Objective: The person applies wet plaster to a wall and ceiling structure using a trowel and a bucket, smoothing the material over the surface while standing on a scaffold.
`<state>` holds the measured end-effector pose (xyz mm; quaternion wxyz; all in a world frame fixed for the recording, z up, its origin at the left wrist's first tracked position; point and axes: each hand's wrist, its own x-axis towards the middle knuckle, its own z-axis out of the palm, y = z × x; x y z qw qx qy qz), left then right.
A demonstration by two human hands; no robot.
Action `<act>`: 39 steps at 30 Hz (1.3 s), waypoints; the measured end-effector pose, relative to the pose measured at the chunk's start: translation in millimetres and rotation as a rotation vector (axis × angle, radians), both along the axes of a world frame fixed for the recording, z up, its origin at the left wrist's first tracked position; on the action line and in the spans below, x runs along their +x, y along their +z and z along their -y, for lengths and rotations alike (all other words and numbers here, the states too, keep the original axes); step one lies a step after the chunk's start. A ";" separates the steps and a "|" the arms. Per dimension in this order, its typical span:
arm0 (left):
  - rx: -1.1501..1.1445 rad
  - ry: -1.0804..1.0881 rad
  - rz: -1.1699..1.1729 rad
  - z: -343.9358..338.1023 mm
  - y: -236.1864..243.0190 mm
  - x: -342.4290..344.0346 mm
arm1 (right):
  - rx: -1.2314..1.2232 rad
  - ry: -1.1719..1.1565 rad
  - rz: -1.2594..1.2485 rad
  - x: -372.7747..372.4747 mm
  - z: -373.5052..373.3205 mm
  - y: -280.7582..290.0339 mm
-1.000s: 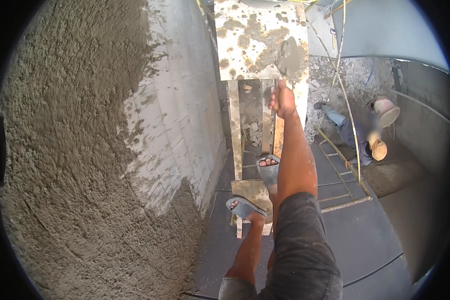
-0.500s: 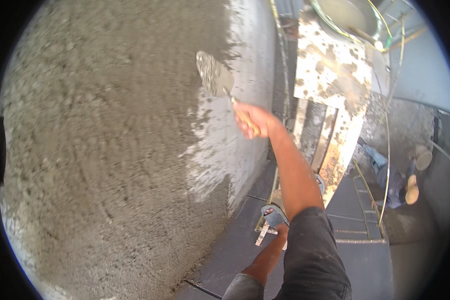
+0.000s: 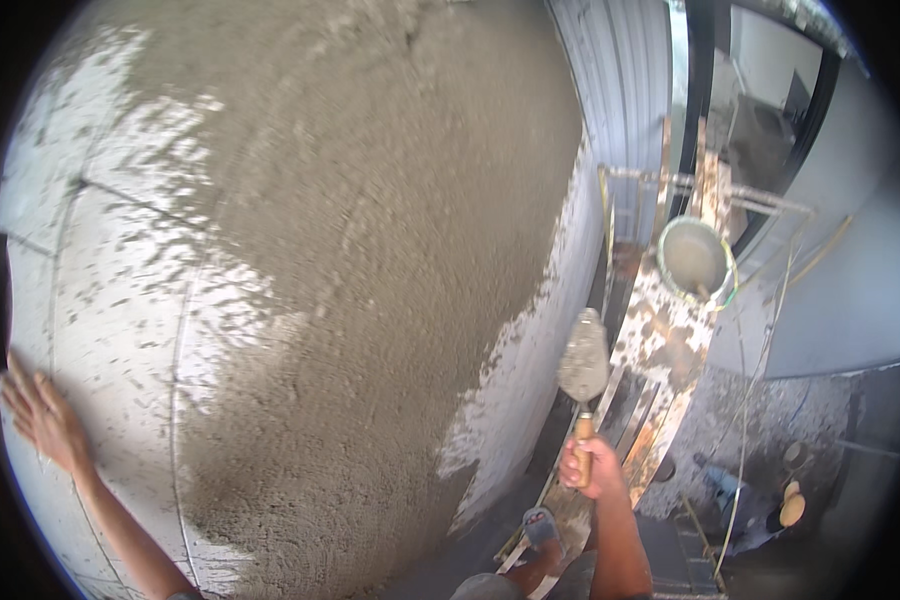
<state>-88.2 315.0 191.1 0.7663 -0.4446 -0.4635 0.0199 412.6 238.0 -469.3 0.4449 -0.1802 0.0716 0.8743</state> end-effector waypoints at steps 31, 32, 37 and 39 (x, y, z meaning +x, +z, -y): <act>-0.193 -0.077 0.474 24.0 -7.8 36.3 | 1.156 -0.311 1.182 -282.9 -114.5 421.2; -0.194 -0.074 0.488 19.5 -8.6 40.5 | 1.170 -0.276 1.065 -279.5 -71.2 412.7; -0.178 -0.166 0.464 4.3 -0.1 55.9 | 1.060 0.313 1.289 -170.7 39.0 280.9; -0.186 -0.165 0.471 7.4 -1.1 53.5 | 0.963 0.552 1.534 -84.3 49.4 249.3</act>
